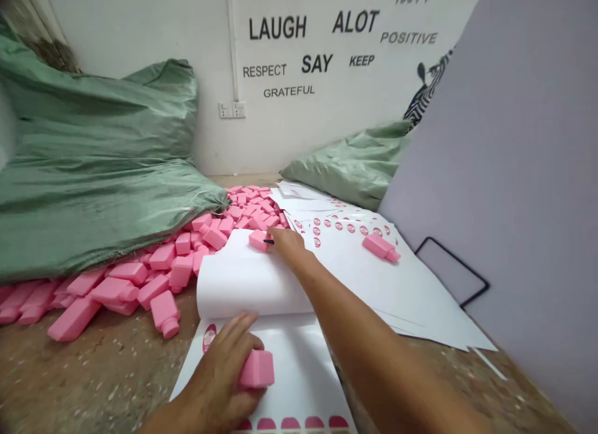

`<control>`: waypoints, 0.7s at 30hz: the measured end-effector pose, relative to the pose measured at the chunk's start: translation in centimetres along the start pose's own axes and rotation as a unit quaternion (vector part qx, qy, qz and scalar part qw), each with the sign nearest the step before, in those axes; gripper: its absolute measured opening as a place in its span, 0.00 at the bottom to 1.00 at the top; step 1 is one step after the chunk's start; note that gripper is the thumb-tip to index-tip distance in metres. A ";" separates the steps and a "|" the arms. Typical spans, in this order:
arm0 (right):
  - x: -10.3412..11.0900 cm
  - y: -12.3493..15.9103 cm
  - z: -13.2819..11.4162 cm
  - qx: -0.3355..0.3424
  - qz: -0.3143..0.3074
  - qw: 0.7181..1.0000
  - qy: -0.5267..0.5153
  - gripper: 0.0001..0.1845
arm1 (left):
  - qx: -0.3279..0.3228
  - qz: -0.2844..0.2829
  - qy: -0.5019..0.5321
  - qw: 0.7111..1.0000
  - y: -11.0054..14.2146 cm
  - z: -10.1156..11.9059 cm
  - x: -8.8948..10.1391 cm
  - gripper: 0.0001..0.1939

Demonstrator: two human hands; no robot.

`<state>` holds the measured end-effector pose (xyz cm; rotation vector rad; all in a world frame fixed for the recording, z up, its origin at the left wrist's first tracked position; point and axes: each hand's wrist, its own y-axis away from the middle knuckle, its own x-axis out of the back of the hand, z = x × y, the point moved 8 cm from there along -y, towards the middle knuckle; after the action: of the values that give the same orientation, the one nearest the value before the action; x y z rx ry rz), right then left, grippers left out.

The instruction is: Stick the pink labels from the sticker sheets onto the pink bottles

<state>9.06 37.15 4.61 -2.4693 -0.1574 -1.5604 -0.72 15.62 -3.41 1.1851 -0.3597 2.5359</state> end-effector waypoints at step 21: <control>0.8 5.5 2.8 0.058 0.138 0.989 -0.007 0.18 | 0.012 0.092 0.129 0.987 -5.0 0.7 6.0 0.16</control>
<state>12.95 32.45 3.51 -2.2976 0.0859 -1.3782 -1.96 21.07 2.12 0.8510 -0.3908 2.8158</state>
